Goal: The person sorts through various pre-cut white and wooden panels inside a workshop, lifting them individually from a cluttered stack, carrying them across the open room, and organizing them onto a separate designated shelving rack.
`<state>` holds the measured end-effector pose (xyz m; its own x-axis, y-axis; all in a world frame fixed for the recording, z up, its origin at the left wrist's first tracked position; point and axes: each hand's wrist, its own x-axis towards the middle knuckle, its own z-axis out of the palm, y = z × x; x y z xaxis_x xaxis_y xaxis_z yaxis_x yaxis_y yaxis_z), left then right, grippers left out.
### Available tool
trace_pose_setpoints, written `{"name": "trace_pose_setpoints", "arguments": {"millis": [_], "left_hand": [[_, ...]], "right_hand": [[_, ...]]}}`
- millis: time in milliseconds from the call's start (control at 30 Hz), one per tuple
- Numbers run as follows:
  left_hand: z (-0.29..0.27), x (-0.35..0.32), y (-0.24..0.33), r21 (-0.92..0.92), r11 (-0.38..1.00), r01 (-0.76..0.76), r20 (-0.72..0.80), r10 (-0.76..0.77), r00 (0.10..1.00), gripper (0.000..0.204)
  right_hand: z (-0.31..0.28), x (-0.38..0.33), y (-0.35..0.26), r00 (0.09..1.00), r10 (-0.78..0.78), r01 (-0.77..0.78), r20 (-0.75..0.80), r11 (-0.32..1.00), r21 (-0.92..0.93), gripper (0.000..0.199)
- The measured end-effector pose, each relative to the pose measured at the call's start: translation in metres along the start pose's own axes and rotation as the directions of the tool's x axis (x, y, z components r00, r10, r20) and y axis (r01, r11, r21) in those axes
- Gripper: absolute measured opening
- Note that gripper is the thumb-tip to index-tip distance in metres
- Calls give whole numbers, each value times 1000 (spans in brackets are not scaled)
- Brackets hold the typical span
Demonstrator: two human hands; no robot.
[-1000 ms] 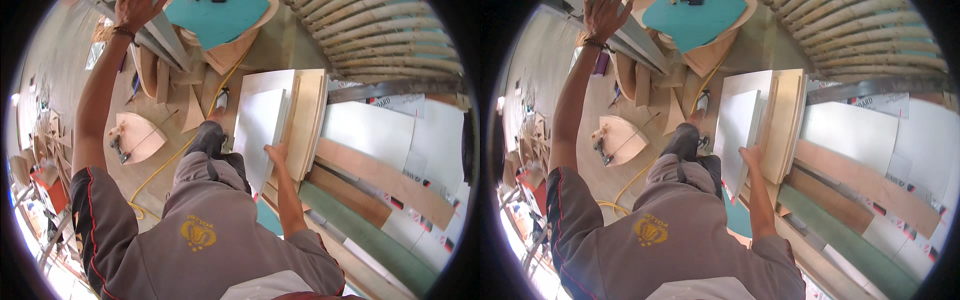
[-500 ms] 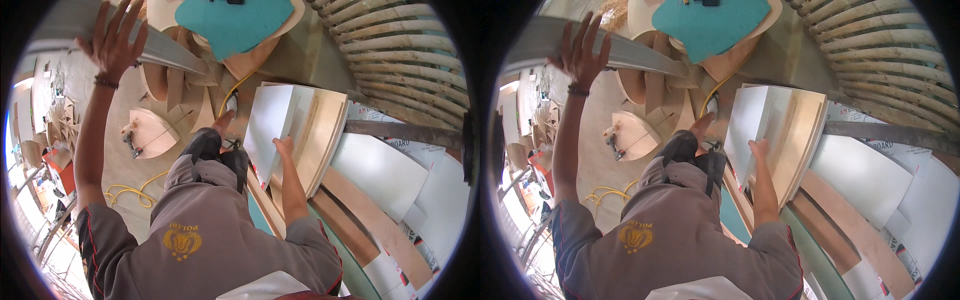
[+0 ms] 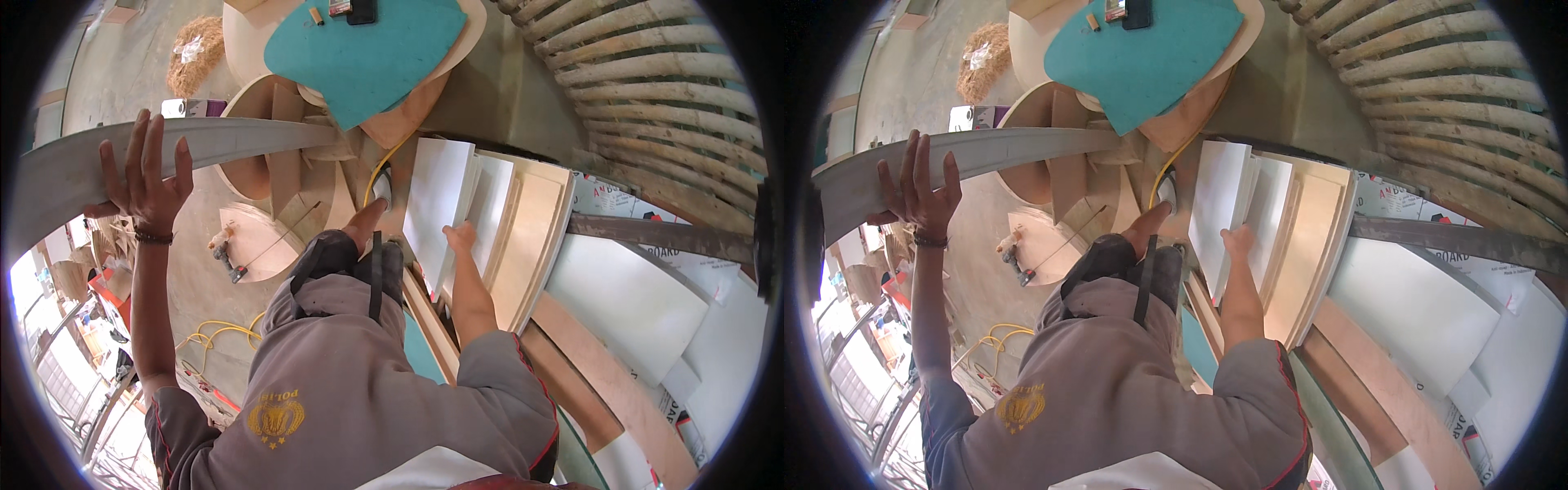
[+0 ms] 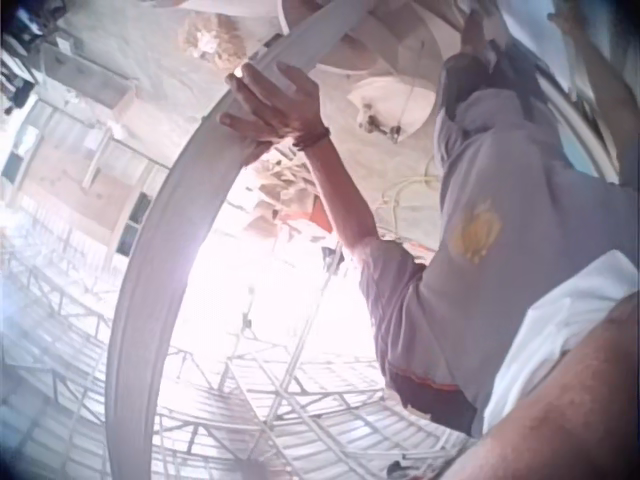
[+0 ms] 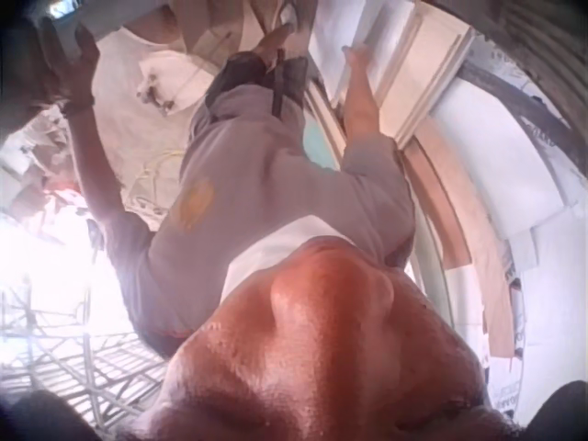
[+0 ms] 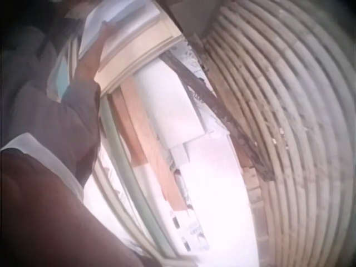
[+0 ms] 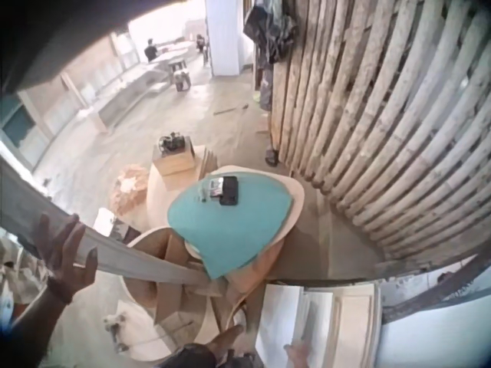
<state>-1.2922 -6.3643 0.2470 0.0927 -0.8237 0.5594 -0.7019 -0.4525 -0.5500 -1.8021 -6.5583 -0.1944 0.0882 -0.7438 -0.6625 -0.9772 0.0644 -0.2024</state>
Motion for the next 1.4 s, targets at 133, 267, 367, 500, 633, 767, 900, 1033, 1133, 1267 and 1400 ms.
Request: {"name": "trace_pose_setpoints", "arguments": {"millis": [133, 267, 367, 500, 633, 767, 900, 1033, 1133, 1267, 1400], "left_hand": [[-3, -9, 2, -8, 996, 84, -53, -84, 995, 35], [3, 0, 10, -51, 993, 106, -55, -109, 993, 36], [7, -12, 4, -97, 985, 140, -49, -145, 988, 44], [-18, -20, 22, -307, 947, 100, 7, -103, 995, 54], [-57, -58, 77, -480, 873, 85, 42, -74, 996, 59], [-93, -174, 141, -755, 609, 243, 274, -43, 961, 63], [-146, -378, 194, -584, 463, 667, 762, 30, 647, 72], [-225, -650, 255, 39, 265, 963, 999, 15, -45, 77], [-326, -790, 277, 419, 546, 726, 637, 394, -663, 49], [-415, -841, 289, 779, 55, 625, 565, 372, -736, 39], [-420, -848, 296, 495, -569, 657, 805, 15, -593, 35]], "right_hand": [[-8, 3, -3, 999, -30, 30, -33, 999, 23, 61], [11, -1, 29, 988, 1, 11, -155, 997, 73, 65], [3, -14, 41, 976, 45, -24, -212, 995, 99, 61], [0, -87, 30, 936, -107, 112, -335, 994, -7, 55], [46, -152, 70, 959, -217, 257, -182, 937, 235, 40], [128, -208, 144, 957, -290, 289, 12, 955, 66, 44], [142, -246, 188, 970, -234, 224, 71, 967, 122, 46], [123, -264, 221, 866, -474, 493, 158, 863, -113, 40], [89, -281, 210, 795, -313, 509, 519, 810, -292, 34], [75, -261, 215, 853, -405, 516, 330, 753, -408, 31], [65, -268, 120, 822, -396, 570, 410, 565, -597, 42]]}}
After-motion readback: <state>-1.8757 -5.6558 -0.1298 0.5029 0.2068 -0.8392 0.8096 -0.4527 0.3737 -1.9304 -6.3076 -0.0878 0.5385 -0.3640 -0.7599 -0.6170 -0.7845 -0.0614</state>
